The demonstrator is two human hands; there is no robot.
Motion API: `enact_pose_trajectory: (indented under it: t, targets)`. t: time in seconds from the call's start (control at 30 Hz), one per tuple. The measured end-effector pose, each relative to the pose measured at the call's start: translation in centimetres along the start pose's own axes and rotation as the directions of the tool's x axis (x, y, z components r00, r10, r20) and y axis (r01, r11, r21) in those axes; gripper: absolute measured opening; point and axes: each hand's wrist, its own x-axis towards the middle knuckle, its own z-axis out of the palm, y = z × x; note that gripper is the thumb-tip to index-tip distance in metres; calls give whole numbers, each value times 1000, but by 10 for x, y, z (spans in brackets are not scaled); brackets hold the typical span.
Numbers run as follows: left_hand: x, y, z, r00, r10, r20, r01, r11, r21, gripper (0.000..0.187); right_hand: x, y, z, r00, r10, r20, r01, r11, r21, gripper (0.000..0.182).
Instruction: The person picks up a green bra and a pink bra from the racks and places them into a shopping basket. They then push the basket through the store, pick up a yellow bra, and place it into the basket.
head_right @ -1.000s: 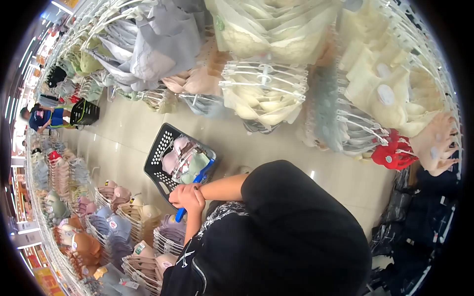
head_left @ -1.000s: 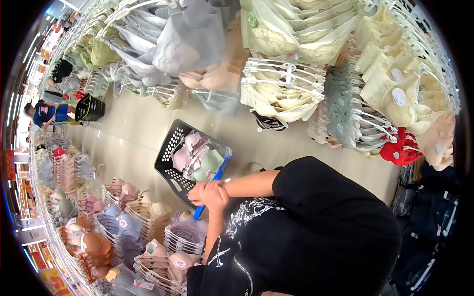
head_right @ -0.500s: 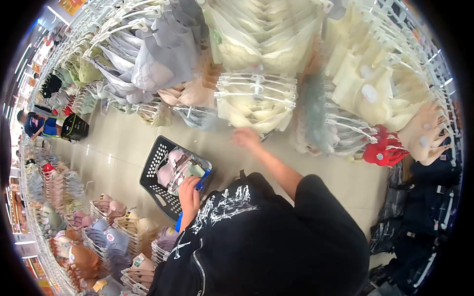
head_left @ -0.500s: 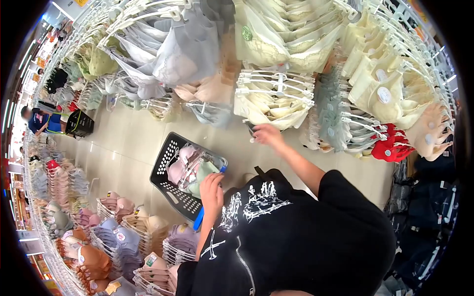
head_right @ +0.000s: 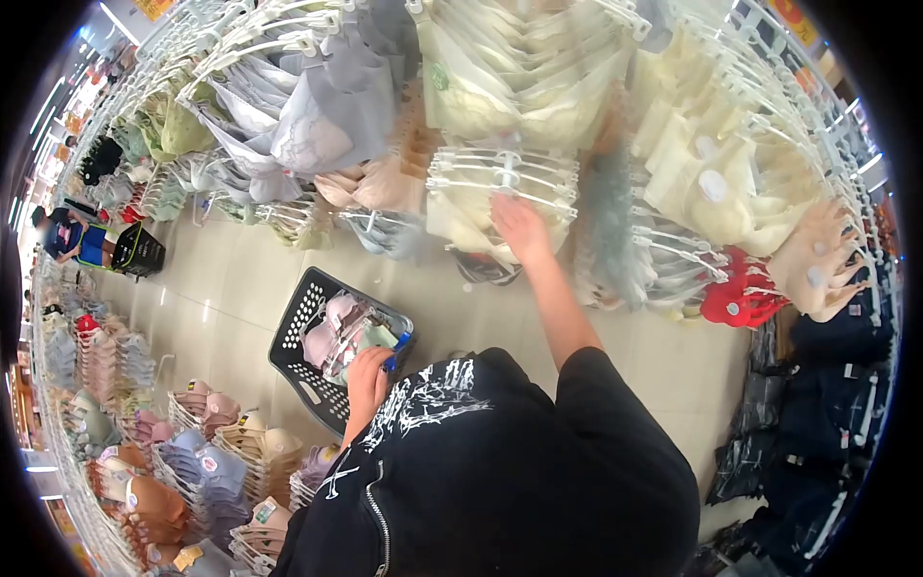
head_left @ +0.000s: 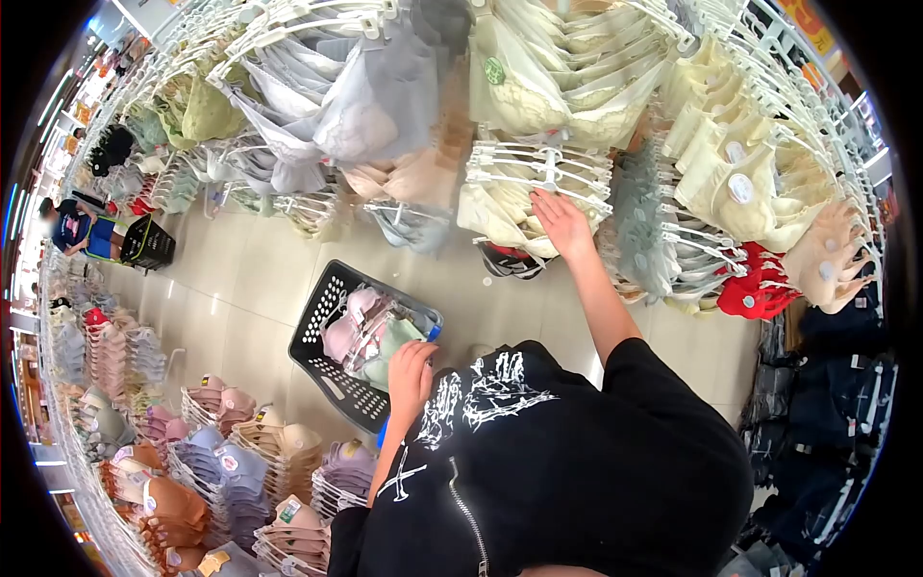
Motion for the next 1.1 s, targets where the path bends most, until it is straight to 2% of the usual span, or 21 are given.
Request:
enact_pose_trajectory:
  t: [0.17,0.27,0.5,0.6,0.63,0.7,0.73,0.83,0.9,0.93,1.03,1.07,1.1]
  targets:
    - [-8,-5,2,999,-46,-10,46,999,-6,27,-10,0,2,998,-48,-45,48,999,-3,38]
    - [-7,-2,8,1000,-8,26,8,1000,-27,26,-22,0,2,994,-108,-35,106,993,-57,37]
    - [20,11,12,1000,11,15,-9,996,-89,21,-61,4,9,994,-102,-37,85,943,-321,22]
    - [37,14,6,999,18,-41,-22,997,-80,25,-97,14,34,997,52,64,-32,956,-290,36]
    - [48,19,2,996,34,-83,-34,999,-2,27,-106,17,41,988,109,105,-74,955,-288,40]
    - [69,36,-9,985,66,-161,-41,987,156,32,-125,24,58,971,159,181,-55,879,-474,48]
    - [79,43,-15,983,97,-153,-63,975,213,34,-133,29,65,958,190,215,-39,828,-559,52]
    - [100,49,-24,978,180,-106,-133,927,350,41,-146,42,79,890,270,366,-28,836,-548,58]
    - [105,44,-27,973,226,-52,-187,899,397,44,-155,42,92,844,349,407,-48,806,-591,59]
    - [108,46,-29,959,261,-113,-193,889,415,37,-158,43,95,818,372,438,-50,805,-591,58]
    - [109,34,-45,949,305,-82,-256,894,367,24,-161,41,100,761,408,504,-25,794,-607,55]
    - [115,31,-48,895,397,-202,-278,853,441,20,-161,40,99,757,414,505,-9,779,-627,54]
    - [117,28,-55,906,370,-204,-247,856,454,19,-161,39,98,750,424,507,6,762,-647,54]
